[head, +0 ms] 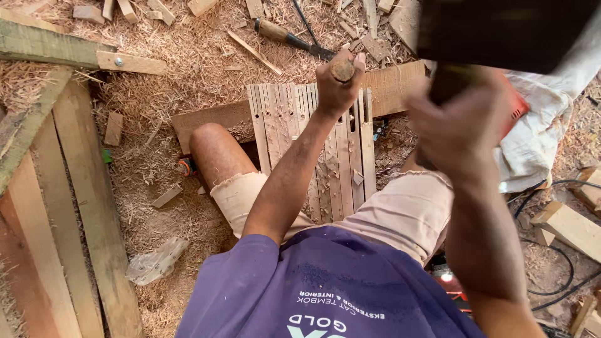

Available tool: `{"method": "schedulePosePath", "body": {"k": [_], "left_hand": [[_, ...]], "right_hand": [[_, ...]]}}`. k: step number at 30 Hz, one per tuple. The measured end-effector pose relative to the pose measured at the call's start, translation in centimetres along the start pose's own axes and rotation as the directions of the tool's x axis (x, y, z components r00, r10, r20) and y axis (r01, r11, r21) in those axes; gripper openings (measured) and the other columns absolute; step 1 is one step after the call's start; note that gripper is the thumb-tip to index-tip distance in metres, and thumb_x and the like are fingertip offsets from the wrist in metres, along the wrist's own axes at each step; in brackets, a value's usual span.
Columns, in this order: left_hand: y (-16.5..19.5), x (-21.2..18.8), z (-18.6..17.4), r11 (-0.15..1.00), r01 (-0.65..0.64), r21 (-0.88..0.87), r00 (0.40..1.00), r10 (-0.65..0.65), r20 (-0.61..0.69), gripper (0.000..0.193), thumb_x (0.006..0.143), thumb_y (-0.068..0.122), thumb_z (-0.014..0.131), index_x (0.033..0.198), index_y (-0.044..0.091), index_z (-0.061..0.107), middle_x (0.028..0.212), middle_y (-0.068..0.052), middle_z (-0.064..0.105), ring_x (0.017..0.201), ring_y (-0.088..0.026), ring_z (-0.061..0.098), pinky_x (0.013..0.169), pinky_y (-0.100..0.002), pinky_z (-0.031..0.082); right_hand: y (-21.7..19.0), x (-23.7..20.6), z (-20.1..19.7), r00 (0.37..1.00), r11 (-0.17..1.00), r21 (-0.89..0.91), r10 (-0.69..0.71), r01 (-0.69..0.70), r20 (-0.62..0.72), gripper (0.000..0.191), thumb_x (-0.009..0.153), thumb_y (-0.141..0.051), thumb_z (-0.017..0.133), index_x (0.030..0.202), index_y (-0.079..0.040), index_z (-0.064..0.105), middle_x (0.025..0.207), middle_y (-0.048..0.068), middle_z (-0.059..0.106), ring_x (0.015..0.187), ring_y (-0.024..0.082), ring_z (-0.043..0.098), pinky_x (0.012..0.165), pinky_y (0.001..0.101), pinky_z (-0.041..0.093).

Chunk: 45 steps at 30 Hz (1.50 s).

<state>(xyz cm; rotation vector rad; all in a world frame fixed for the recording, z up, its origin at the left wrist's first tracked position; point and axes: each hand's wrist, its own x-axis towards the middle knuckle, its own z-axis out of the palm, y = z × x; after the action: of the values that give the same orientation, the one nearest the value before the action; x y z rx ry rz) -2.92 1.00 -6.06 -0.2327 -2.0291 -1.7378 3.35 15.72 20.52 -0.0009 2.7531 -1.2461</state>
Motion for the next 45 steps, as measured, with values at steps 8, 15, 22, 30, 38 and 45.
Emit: {"method": "schedulePosePath", "body": {"k": [8, 15, 22, 30, 38, 45], "left_hand": [[-0.8, 4.4, 0.3, 0.999, 0.043, -0.021, 0.994, -0.045, -0.102, 0.019, 0.099, 0.014, 0.068, 0.084, 0.003, 0.064, 0.070, -0.008, 0.065, 0.061, -0.014, 0.063, 0.048, -0.032, 0.051], [-5.7, 9.1, 2.6, 0.920, 0.372, -0.124, 0.915, -0.386, -0.119, 0.024, 0.091, 0.017, 0.067, 0.069, 0.009, 0.062, 0.052, 0.000, 0.059, 0.037, -0.008, 0.053, 0.028, -0.025, 0.043], [-4.4, 4.2, 1.8, 0.984, 0.159, -0.086, 0.978, -0.169, -0.123, 0.012, 0.093, 0.012, 0.065, 0.084, 0.005, 0.065, 0.063, -0.002, 0.065, 0.043, -0.010, 0.058, 0.037, -0.025, 0.048], [-6.1, 7.8, 2.8, 0.846, 0.502, -0.178, 0.842, -0.525, -0.121, 0.025, 0.088, 0.009, 0.071, 0.066, 0.006, 0.059, 0.049, -0.003, 0.055, 0.034, -0.011, 0.048, 0.026, -0.026, 0.037], [-7.2, 5.7, 2.3, 0.963, 0.264, -0.054, 0.944, -0.269, -0.191, 0.018, 0.088, 0.011, 0.070, 0.074, 0.001, 0.065, 0.059, -0.007, 0.063, 0.044, -0.013, 0.056, 0.037, -0.028, 0.046], [-7.1, 7.1, 3.0, 0.842, 0.538, -0.050, 0.837, -0.540, -0.087, 0.026, 0.092, 0.011, 0.069, 0.070, 0.001, 0.061, 0.058, -0.008, 0.059, 0.044, -0.013, 0.052, 0.038, -0.030, 0.043]], "right_hand": [[3.1, 3.8, 4.5, 0.963, 0.959, -0.283, 0.044, 0.035, 0.267, 0.039, 0.082, -0.011, 0.076, 0.113, 0.005, 0.060, 0.087, 0.032, 0.068, 0.081, 0.045, 0.070, 0.071, 0.0530, 0.056], [-0.3, 9.0, 2.4, 0.999, 0.997, -0.078, -0.005, 0.008, 0.047, 0.041, 0.089, -0.016, 0.069, 0.124, 0.004, 0.058, 0.098, 0.024, 0.072, 0.087, 0.034, 0.075, 0.077, 0.0453, 0.059], [1.8, 12.8, 6.3, 0.913, 0.859, -0.457, -0.026, 0.229, 0.408, 0.042, 0.081, -0.008, 0.078, 0.113, 0.012, 0.060, 0.091, 0.031, 0.068, 0.086, 0.043, 0.070, 0.079, 0.0512, 0.056], [0.7, 13.4, 3.7, 0.982, 0.974, -0.154, -0.147, 0.165, 0.122, 0.029, 0.094, -0.008, 0.070, 0.113, 0.012, 0.062, 0.089, 0.025, 0.072, 0.075, 0.026, 0.074, 0.058, 0.0375, 0.058], [3.2, 14.0, 6.7, 0.847, 0.771, -0.362, -0.425, 0.523, 0.318, 0.039, 0.068, -0.005, 0.079, 0.097, 0.015, 0.062, 0.071, 0.027, 0.064, 0.064, 0.039, 0.068, 0.062, 0.0460, 0.055], [2.7, 14.9, 5.2, 0.980, 0.969, -0.188, -0.133, 0.160, 0.145, 0.028, 0.095, -0.010, 0.074, 0.103, 0.015, 0.062, 0.078, 0.023, 0.065, 0.067, 0.029, 0.071, 0.056, 0.0394, 0.055]]}}
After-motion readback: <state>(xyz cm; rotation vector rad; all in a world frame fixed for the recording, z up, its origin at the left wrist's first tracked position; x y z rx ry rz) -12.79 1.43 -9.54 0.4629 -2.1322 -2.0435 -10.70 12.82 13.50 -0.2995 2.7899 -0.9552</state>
